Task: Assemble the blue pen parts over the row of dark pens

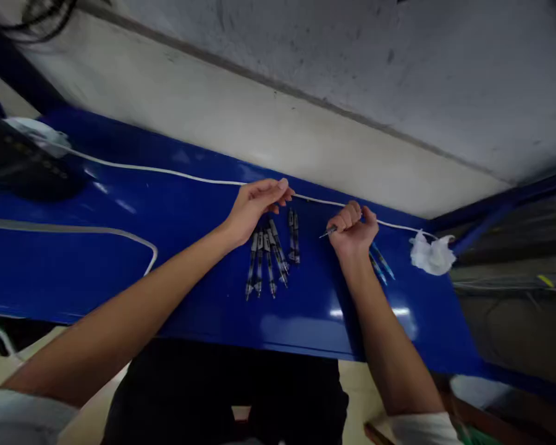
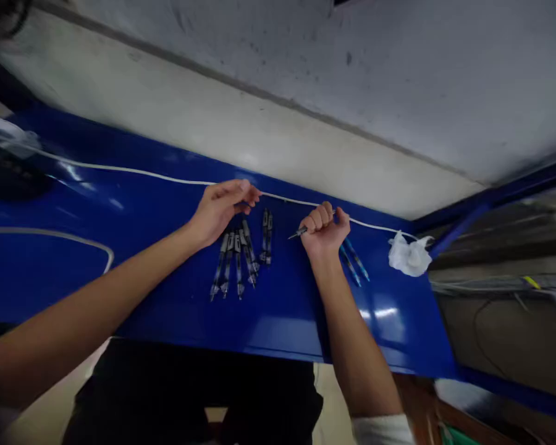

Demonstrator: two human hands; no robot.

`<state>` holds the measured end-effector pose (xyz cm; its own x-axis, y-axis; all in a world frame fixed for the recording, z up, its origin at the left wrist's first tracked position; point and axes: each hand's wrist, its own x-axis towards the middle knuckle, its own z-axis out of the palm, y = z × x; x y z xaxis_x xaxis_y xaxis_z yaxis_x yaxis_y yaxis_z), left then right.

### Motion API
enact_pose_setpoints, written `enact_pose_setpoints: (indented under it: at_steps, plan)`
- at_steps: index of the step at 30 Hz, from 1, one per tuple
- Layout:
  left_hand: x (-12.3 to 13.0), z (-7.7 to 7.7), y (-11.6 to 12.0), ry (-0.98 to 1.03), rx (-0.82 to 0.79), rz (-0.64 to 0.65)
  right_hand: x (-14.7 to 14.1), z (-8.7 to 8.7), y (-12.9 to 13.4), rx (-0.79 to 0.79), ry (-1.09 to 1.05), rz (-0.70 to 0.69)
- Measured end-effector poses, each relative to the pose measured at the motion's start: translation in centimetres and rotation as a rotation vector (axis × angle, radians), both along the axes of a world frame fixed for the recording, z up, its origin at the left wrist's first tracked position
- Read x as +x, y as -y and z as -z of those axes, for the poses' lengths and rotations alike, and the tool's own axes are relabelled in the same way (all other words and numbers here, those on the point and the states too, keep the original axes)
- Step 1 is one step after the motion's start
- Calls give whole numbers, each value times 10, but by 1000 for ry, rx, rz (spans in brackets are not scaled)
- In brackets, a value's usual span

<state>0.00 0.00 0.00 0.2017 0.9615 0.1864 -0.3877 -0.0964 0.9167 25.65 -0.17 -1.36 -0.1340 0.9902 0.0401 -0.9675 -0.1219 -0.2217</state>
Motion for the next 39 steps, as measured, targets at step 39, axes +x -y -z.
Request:
enact_pose_setpoints:
  at_steps: [39]
  plan:
    - [2, -1, 1, -163, 81, -112, -46, -21, 10, 46, 748, 79]
